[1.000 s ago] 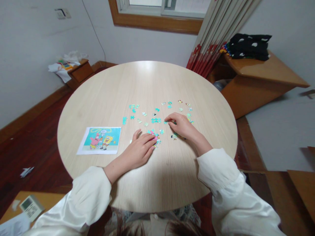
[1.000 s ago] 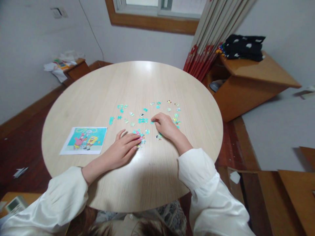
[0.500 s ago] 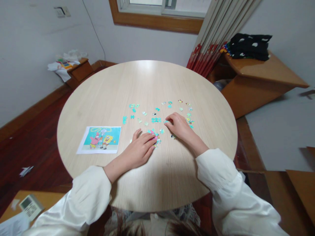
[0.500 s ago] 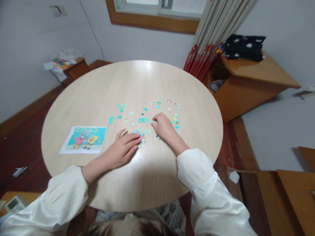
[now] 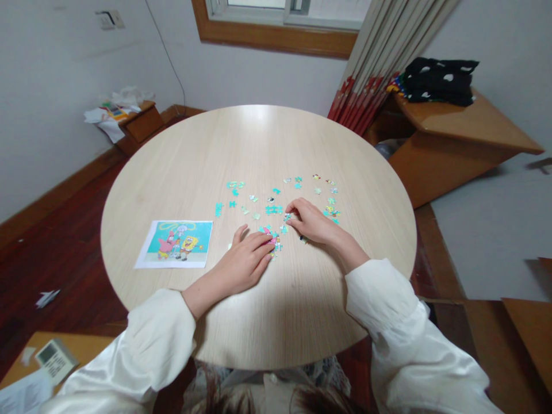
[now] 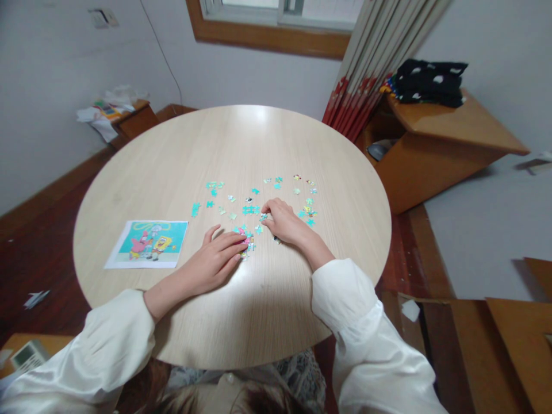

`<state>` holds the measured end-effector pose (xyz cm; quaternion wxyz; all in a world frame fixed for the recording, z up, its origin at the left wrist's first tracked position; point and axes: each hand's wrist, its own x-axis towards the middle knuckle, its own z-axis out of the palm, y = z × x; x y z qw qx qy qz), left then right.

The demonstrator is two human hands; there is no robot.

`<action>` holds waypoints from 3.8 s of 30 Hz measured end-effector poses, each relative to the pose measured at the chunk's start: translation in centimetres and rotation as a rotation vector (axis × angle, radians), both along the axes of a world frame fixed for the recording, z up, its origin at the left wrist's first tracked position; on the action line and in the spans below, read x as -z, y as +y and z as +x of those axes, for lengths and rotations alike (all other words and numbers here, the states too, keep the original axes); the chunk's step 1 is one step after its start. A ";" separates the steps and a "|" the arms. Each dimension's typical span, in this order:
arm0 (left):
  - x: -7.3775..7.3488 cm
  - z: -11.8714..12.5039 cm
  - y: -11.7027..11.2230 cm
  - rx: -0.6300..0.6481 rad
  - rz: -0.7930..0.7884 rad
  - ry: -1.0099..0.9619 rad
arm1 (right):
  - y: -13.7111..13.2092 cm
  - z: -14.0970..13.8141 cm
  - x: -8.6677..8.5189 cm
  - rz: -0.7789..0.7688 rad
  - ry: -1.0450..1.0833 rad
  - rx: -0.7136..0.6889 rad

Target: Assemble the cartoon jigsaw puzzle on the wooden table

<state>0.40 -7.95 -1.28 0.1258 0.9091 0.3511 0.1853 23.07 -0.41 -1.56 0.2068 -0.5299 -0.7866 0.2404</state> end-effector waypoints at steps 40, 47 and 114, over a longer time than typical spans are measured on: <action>-0.2 -0.1 0.0 -0.019 -0.018 -0.001 | -0.5 -1.8 -1.1 -0.275 0.278 -0.111; -0.3 0.1 0.0 -0.019 0.002 0.006 | -0.6 -2.2 -1.3 -0.204 0.175 -0.102; -1.0 2.2 -0.1 -0.063 0.009 0.155 | -3.6 -0.2 -1.6 -0.005 0.038 0.006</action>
